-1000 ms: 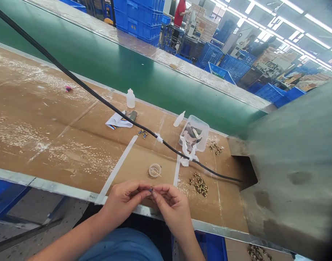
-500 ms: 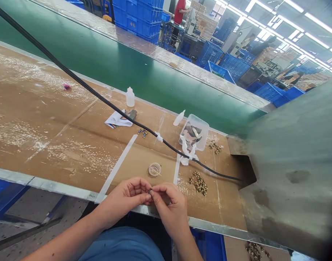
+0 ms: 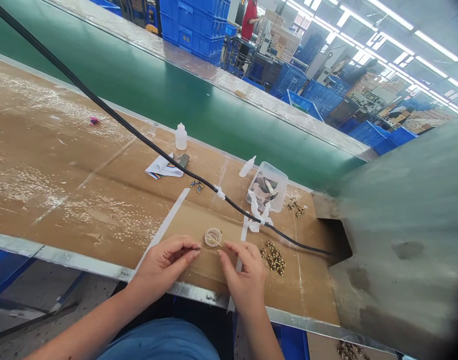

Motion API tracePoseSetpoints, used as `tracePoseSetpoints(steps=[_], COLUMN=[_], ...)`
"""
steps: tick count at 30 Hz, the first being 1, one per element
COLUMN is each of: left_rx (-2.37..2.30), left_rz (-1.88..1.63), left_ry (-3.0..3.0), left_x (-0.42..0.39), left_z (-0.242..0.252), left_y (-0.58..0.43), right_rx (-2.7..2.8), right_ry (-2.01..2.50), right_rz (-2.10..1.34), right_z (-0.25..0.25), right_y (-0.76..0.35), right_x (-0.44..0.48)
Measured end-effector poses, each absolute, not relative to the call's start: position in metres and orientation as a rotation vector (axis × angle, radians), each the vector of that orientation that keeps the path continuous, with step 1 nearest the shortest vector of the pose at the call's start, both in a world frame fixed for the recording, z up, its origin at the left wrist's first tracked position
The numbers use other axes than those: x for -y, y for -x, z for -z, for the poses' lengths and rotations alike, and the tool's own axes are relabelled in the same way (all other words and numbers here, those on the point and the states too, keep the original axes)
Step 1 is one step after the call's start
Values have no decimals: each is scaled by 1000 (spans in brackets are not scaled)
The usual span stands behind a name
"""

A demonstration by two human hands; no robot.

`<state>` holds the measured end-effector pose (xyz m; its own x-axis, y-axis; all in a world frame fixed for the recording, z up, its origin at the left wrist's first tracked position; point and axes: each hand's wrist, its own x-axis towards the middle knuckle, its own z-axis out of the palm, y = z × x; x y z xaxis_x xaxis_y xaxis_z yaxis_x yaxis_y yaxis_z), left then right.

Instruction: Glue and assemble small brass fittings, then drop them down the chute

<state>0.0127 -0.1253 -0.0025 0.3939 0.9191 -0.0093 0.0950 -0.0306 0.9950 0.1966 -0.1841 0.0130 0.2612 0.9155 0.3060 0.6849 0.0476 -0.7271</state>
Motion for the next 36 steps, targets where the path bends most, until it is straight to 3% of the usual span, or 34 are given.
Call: tracePoseSetpoints(steps=[7, 24, 36], left_rx=[-1050, -1073, -1027], left_rz=[-828, -792, -829], left_ry=[-1545, -1449, -1662], left_x=[128, 132, 129], left_z=[8, 21, 16], left_y=[-12, -12, -11], right_rx=[1577, 1347, 1501], right_ry=[1682, 1564, 1612], right_rz=[-210, -572, -494], right_z=[-15, -34, -38], right_y=[-190, -195, -192], right_x=[176, 186, 181])
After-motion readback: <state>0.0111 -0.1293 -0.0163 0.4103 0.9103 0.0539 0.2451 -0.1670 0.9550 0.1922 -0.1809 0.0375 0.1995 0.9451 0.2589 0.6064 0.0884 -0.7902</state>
